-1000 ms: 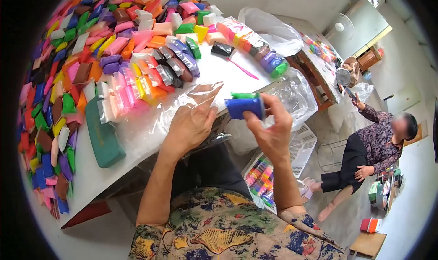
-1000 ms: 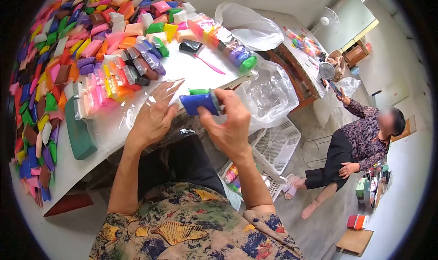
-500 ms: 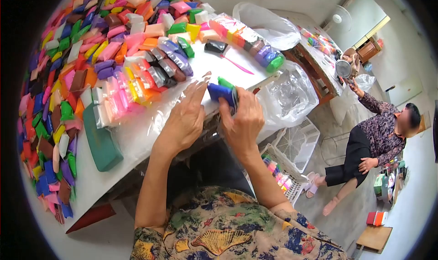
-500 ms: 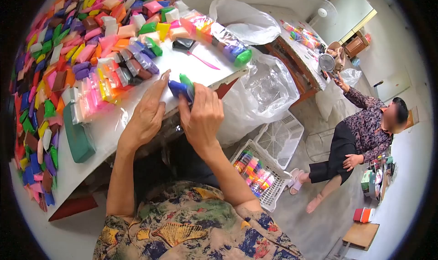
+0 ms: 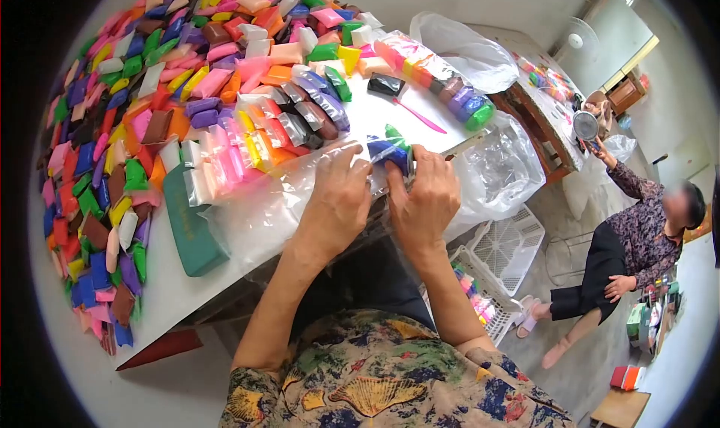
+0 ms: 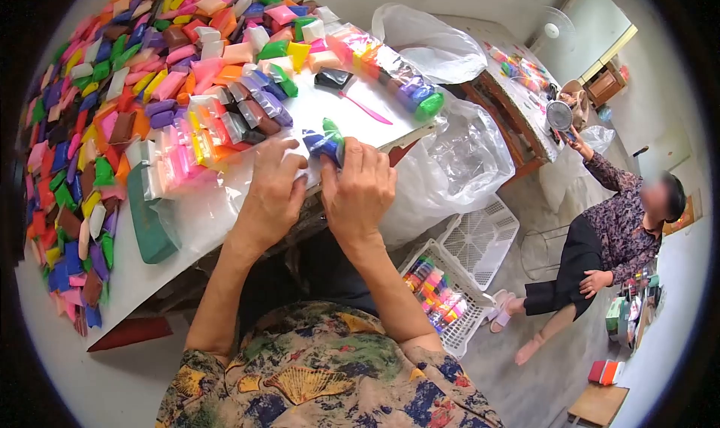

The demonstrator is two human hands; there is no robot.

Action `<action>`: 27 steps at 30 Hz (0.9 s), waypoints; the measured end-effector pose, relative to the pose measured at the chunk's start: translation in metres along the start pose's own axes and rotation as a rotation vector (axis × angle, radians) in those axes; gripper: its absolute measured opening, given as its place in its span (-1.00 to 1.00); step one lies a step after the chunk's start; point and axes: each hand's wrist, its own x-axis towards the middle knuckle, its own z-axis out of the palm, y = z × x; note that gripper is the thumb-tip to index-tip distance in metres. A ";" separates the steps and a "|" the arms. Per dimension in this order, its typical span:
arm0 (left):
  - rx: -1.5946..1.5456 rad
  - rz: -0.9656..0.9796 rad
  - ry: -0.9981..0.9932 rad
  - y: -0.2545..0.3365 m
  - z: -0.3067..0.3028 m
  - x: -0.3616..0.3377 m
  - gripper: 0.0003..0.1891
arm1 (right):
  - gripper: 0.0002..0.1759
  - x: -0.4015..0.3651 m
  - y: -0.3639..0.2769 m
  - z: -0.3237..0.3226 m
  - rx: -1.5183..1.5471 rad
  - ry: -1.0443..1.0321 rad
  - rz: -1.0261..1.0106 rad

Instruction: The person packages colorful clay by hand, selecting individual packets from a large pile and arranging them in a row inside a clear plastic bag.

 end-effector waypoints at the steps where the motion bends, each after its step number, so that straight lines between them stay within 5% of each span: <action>1: 0.081 0.034 -0.014 0.000 -0.001 0.000 -0.70 | -0.55 0.001 0.000 0.001 0.015 0.009 -0.004; 7: 0.087 0.055 -0.104 0.009 -0.005 0.007 -0.71 | -0.54 0.006 -0.002 0.011 0.051 0.018 0.066; 10: 0.045 -0.063 -0.254 0.014 -0.017 0.006 -0.69 | -0.52 0.004 0.003 0.018 0.011 0.043 0.099; 19: -0.113 -0.320 -0.217 0.035 -0.019 0.016 -0.68 | -0.53 0.002 0.001 0.019 0.035 0.031 0.085; 22: -0.335 -0.554 -0.257 0.031 -0.015 0.028 -0.66 | -0.52 0.002 0.003 0.019 0.053 0.020 0.082; 25: -0.142 -0.264 0.035 0.008 0.015 0.010 -0.63 | -0.53 0.005 0.004 0.020 0.081 0.035 0.082; 27: -0.166 -0.231 0.026 0.008 0.013 0.008 -0.61 | -0.55 0.002 0.004 0.017 0.131 0.034 0.111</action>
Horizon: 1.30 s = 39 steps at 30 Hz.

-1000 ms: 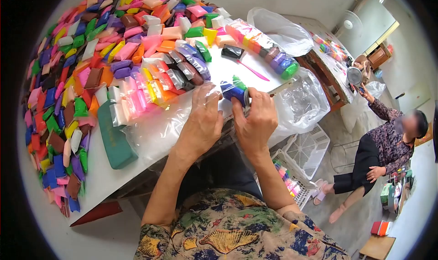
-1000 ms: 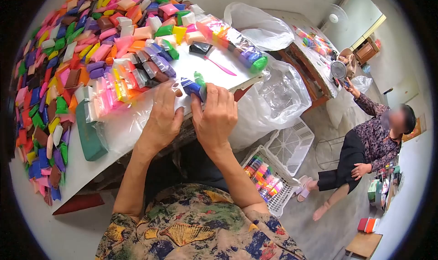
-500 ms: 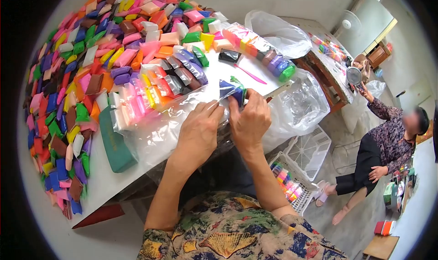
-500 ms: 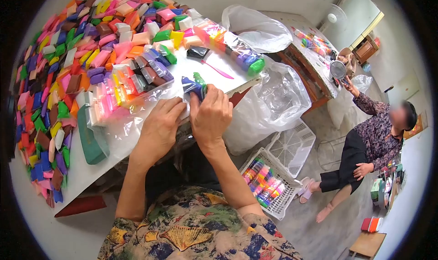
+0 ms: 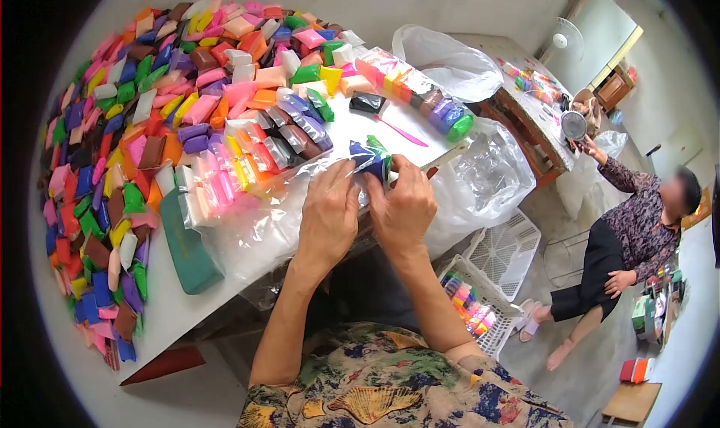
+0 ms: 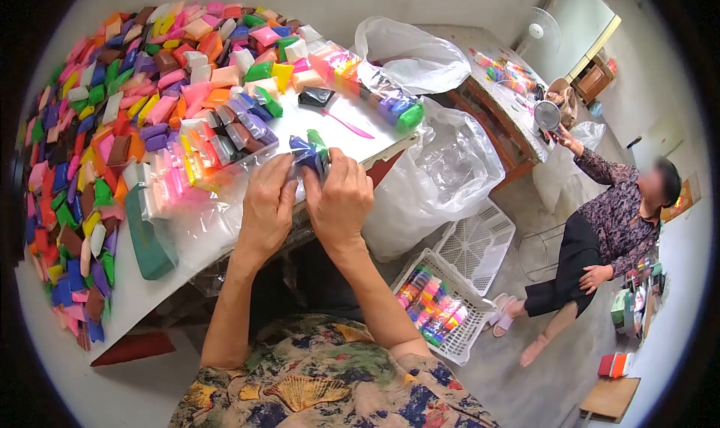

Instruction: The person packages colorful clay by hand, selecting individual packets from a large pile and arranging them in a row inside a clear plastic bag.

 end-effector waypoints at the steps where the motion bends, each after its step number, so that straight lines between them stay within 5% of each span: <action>1: -0.013 0.016 -0.007 0.000 -0.001 0.000 -0.60 | -0.56 -0.001 0.000 -0.003 0.042 -0.006 0.021; 17: 0.133 0.011 -0.193 0.002 -0.004 0.001 -0.43 | -0.71 -0.002 0.007 -0.001 0.071 -0.011 0.019; 39: 0.121 0.048 -0.178 -0.002 -0.001 0.000 -0.44 | -0.75 0.002 0.003 -0.010 0.069 0.111 -0.018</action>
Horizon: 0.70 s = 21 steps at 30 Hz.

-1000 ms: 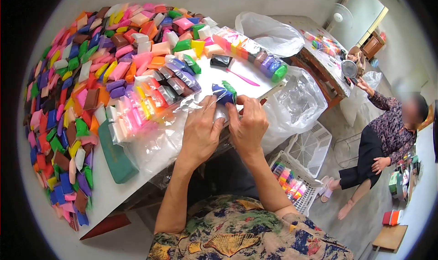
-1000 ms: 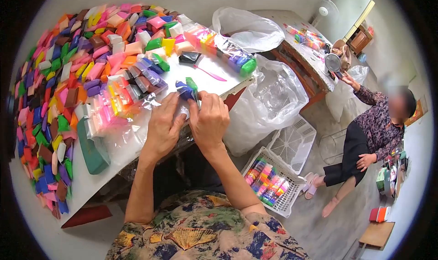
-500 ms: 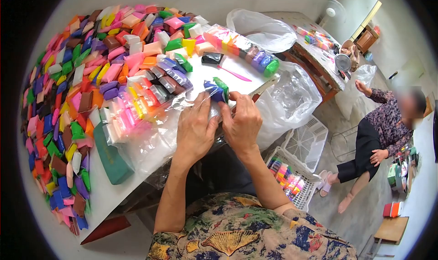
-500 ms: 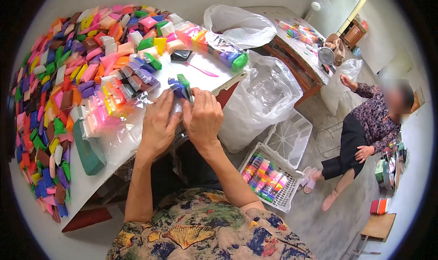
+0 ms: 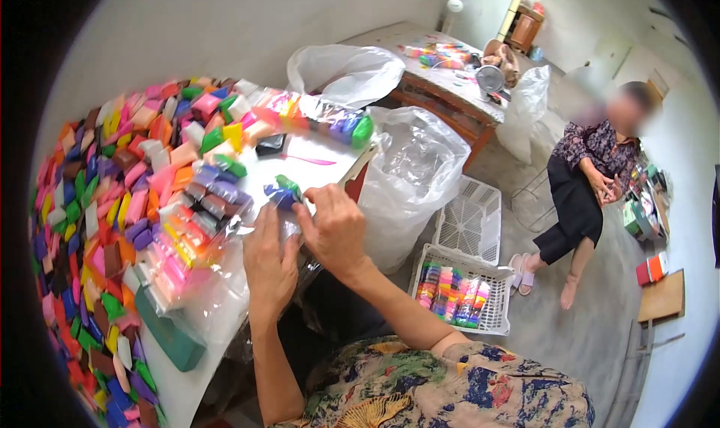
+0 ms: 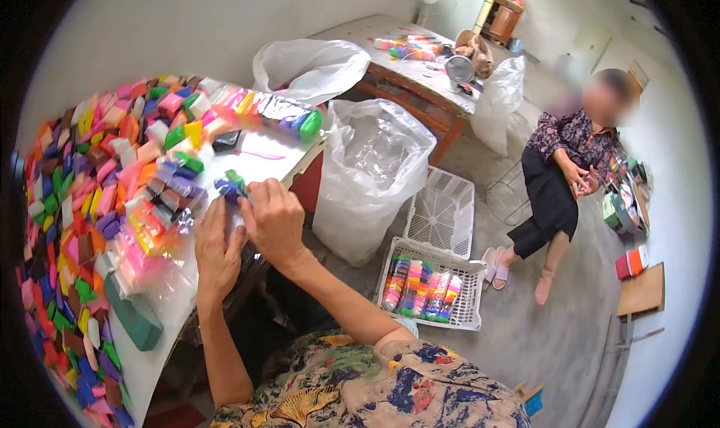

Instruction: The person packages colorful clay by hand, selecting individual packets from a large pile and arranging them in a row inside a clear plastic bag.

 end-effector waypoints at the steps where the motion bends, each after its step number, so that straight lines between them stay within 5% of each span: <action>1: -0.002 -0.013 -0.008 0.003 -0.002 -0.001 -0.44 | -0.77 0.000 -0.001 0.000 -0.007 0.011 -0.012; 21: -0.100 -0.030 0.033 -0.005 -0.001 -0.004 -0.45 | -0.80 -0.005 0.002 0.009 -0.035 0.004 -0.023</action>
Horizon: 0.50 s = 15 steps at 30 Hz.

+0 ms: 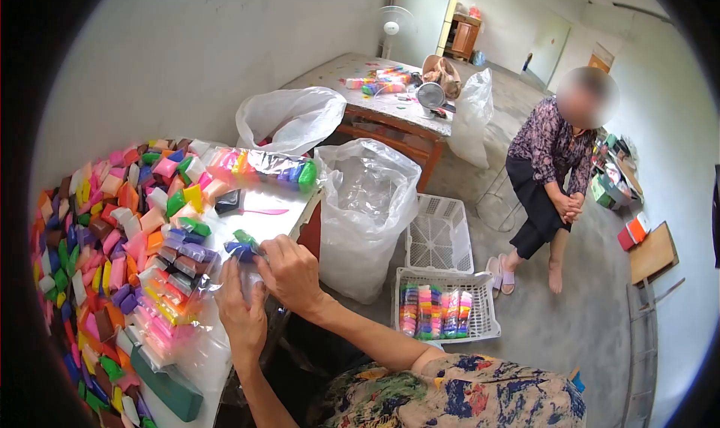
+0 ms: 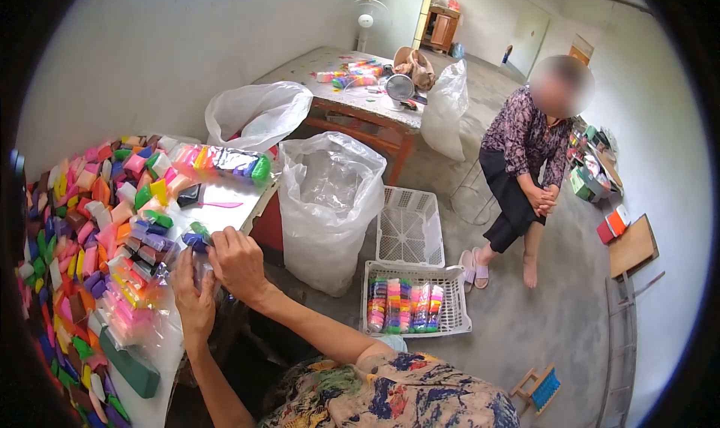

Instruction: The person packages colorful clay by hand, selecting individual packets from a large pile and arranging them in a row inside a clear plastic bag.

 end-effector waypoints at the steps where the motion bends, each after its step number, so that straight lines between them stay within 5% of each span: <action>1: 0.005 0.001 -0.003 0.000 0.000 0.000 -0.45 | -0.80 0.001 0.000 0.000 -0.007 -0.002 -0.002; 15: 0.046 0.031 -0.037 -0.003 -0.002 0.000 -0.41 | -0.77 -0.003 -0.002 0.003 -0.011 0.011 0.013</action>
